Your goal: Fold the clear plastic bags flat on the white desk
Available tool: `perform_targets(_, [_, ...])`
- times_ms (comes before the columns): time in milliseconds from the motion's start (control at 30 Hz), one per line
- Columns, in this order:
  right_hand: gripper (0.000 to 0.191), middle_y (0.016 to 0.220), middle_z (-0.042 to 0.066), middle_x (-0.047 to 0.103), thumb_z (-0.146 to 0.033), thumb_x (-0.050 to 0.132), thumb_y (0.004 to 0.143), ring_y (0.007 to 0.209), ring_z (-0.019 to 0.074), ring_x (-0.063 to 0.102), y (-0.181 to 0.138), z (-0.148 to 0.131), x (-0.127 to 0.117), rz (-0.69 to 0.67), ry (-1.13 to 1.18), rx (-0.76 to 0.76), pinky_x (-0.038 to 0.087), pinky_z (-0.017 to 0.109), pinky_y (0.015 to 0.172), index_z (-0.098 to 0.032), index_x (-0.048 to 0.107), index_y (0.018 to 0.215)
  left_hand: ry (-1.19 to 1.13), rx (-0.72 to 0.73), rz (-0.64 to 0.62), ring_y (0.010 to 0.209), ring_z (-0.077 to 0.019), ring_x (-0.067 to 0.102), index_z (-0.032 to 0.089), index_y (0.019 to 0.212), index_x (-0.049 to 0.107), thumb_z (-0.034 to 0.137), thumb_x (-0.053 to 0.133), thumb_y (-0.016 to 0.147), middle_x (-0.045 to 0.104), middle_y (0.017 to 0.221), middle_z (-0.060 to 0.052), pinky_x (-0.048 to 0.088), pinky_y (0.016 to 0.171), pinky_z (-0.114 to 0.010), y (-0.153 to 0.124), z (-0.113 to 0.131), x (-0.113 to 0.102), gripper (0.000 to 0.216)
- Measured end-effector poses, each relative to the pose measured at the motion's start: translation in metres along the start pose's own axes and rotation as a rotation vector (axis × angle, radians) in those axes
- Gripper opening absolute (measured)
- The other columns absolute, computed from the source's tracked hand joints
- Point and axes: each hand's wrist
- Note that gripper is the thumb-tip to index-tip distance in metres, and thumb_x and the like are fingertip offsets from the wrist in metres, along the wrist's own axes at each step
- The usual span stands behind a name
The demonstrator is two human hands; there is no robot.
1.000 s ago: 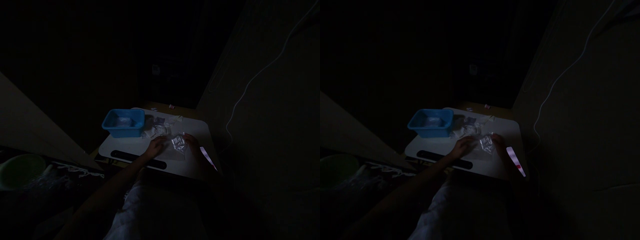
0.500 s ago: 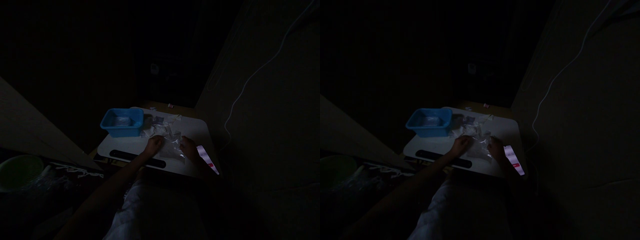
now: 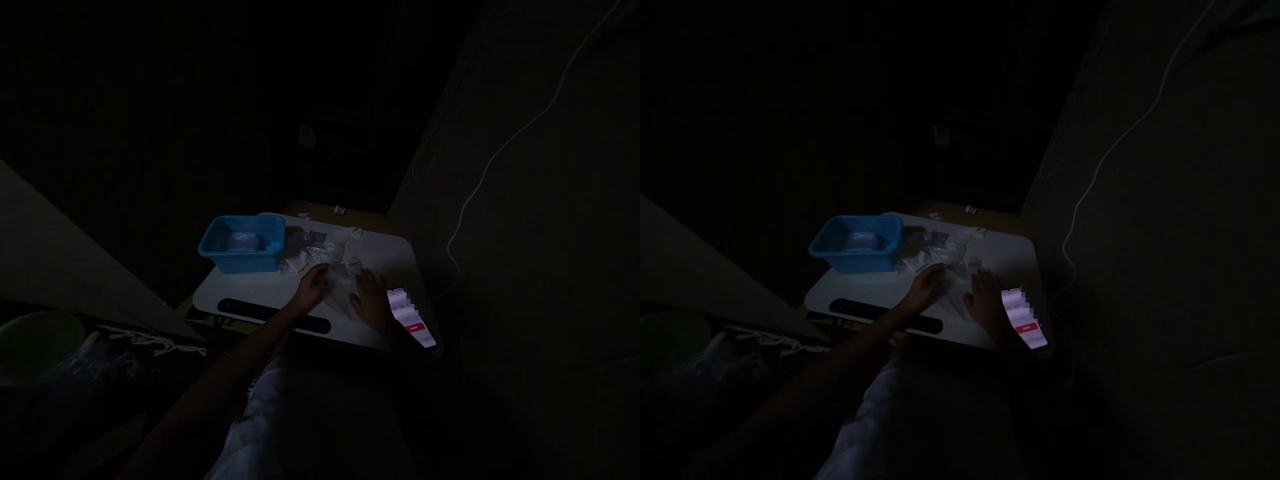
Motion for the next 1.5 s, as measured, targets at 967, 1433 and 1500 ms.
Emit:
perform_targets(967, [0.053,0.139,0.014,0.032,-0.041,0.040,0.084,0.130,0.0308,0.022,-0.017,0.001,0.001,-0.196,-0.042,-0.120,0.014,0.054,0.101,-0.020,0.036,0.132,0.172,0.111,0.009,0.110,-0.0213,0.050,0.015,0.096,0.063,0.022,0.046,0.073,0.059,0.114,-0.007,0.035,0.098,-0.037,0.029,0.000,-0.021,0.030])
perform_targets(1433, [0.039,0.132,0.012,0.043,-0.027,0.037,0.085,0.124,0.0215,0.034,-0.011,-0.036,-0.017,-0.206,0.176,-0.170,0.025,0.040,0.102,-0.016,0.049,0.121,1.073,0.299,-0.334,0.098,-0.0233,0.053,0.014,0.088,0.063,0.023,0.045,0.082,0.062,0.102,-0.011,0.038,0.088,-0.039,0.008,0.028,-0.007,0.021])
perform_targets(1500, [0.039,0.132,0.011,0.044,-0.029,0.041,0.084,0.122,0.0218,0.036,-0.014,-0.038,-0.018,-0.222,0.196,-0.169,0.028,0.039,0.099,-0.017,0.049,0.120,1.063,0.330,-0.430,0.097,-0.0209,0.055,0.012,0.091,0.062,0.023,0.042,0.083,0.063,0.100,-0.012,0.039,0.089,-0.035,0.006,0.026,-0.002,0.024])
Point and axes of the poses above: each hand's wrist, its own y-axis towards the middle knuckle, its own x-axis out of the palm, z = x × y
